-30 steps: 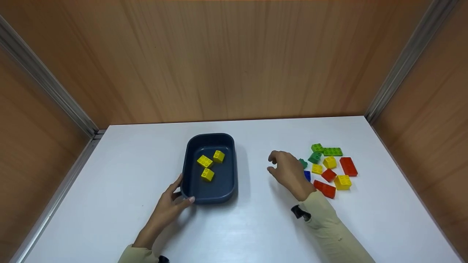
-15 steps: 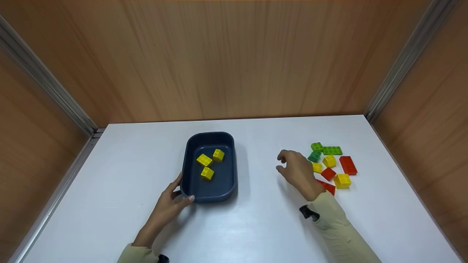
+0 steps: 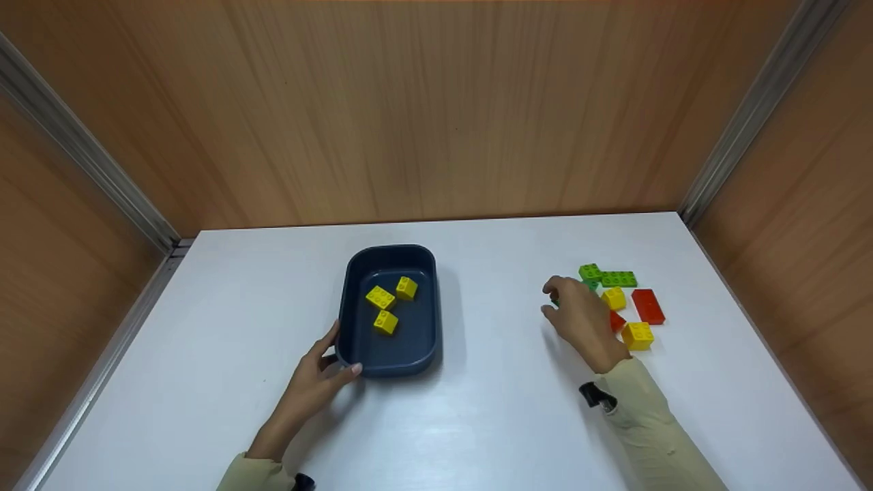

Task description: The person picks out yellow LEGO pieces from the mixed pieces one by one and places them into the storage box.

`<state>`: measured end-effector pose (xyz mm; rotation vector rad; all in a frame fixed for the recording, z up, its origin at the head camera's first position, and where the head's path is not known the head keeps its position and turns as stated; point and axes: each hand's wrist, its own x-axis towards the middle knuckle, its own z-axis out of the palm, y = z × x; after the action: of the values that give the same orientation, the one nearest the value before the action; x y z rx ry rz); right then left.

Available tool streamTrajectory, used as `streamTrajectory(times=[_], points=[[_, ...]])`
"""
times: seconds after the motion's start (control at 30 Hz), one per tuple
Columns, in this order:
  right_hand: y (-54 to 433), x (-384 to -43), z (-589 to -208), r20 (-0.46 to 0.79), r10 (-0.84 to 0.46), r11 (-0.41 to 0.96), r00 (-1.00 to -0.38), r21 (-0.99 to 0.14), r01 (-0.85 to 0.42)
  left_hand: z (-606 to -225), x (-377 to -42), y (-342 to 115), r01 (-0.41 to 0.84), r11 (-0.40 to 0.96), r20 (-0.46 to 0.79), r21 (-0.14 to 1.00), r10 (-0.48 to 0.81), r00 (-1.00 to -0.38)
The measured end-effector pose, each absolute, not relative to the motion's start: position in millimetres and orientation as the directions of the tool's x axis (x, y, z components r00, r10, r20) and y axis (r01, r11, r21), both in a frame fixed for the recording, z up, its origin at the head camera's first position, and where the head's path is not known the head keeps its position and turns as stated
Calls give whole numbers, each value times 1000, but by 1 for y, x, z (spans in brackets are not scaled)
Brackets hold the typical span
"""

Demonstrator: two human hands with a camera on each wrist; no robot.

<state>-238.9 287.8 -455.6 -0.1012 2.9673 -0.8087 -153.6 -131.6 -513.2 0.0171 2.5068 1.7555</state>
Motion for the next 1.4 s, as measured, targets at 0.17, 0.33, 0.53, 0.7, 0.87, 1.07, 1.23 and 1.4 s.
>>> streamTrajectory(times=[0.17,0.33,0.53,0.7,0.87,1.07,1.23,1.4], points=[[300,-238,-459,-28,-68,871,-997,-489,-45,-514,-154,-131,-50,342,-72,938,51,-996],[309,-238,-462,-34,-39,868,-999,-496,-17,-512,-155,-130,-82,326,-98,942,34,-995],[320,-235,-465,-33,-24,858,-999,-514,-4,-511,-155,-129,-101,324,-114,941,19,-993],[328,-232,-469,-26,-18,868,-1000,-497,-3,-511,-155,-130,-105,324,-117,940,17,-993],[333,-232,-472,-49,20,883,-999,-469,40,-510,-155,-130,-106,316,-117,943,17,-993],[336,-234,-475,-64,40,893,-997,-446,65,-511,-155,-130,-98,310,-111,946,25,-993],[338,-236,-477,-46,34,913,-998,-404,50,-512,-155,-132,-74,313,-91,947,42,-995],[340,-238,-480,-23,22,932,-999,-362,29,-513,-155,-133,-50,312,-72,949,59,-996]])
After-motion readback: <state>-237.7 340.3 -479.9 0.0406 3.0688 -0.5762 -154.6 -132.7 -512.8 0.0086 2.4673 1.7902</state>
